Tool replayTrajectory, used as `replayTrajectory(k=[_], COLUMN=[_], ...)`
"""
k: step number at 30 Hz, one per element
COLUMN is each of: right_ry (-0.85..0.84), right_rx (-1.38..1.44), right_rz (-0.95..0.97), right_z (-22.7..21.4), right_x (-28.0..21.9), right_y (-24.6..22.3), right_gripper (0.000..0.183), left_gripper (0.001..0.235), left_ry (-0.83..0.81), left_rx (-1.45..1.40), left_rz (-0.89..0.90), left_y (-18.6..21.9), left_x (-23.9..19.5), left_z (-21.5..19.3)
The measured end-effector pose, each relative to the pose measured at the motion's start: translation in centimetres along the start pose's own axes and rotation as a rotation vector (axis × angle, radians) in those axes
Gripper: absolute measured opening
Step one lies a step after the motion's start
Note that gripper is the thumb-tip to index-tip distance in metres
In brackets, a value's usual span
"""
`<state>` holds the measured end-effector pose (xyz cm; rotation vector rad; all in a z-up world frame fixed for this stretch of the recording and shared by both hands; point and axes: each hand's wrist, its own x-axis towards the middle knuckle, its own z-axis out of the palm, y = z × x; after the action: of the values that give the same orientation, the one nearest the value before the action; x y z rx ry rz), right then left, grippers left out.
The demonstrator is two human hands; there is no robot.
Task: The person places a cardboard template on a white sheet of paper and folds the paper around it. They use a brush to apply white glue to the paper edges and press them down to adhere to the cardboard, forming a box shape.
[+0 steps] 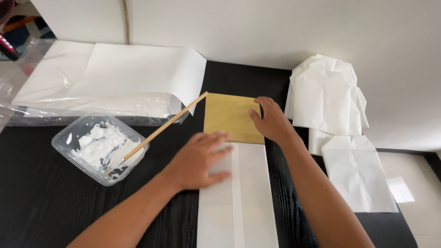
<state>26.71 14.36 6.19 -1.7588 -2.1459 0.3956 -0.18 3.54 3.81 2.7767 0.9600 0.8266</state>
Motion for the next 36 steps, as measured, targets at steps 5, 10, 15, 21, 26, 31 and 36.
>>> replayTrajectory(k=[5, 10, 15, 21, 26, 31, 36], right_ry=[0.007, 0.130, 0.172, 0.137, 0.118, 0.091, -0.040], right_rx=[-0.001, -0.122, -0.116, -0.091, -0.088, -0.099, -0.010], right_rz=[0.000, -0.056, 0.013, 0.055, 0.056, 0.066, 0.069], right_z=[2.9, 5.3, 5.8, 5.4, 5.4, 4.9, 1.9], right_x=[5.3, 6.9, 7.7, 7.6, 7.6, 7.5, 5.3], right_y=[-2.0, -3.0, -2.9, -3.3, -3.0, -3.3, -4.8], right_gripper=[0.051, 0.044, 0.047, 0.049, 0.053, 0.055, 0.053], left_gripper=[0.084, 0.104, 0.105, 0.103, 0.104, 0.106, 0.103], left_ry=[-0.272, -0.505, -0.618, -0.625, -0.646, -0.658, -0.639], left_rx=[-0.200, -0.238, -0.215, -0.193, -0.202, -0.197, -0.185], left_rz=[0.184, 0.140, 0.088, 0.076, 0.072, 0.074, 0.075], left_y=[4.0, 4.2, 3.6, 3.5, 3.4, 3.4, 3.2], left_x=[0.3, 0.4, 0.6, 0.7, 0.9, 0.9, 0.7], left_z=[-1.9, -1.9, -1.7, -1.8, -2.1, -2.2, -1.8])
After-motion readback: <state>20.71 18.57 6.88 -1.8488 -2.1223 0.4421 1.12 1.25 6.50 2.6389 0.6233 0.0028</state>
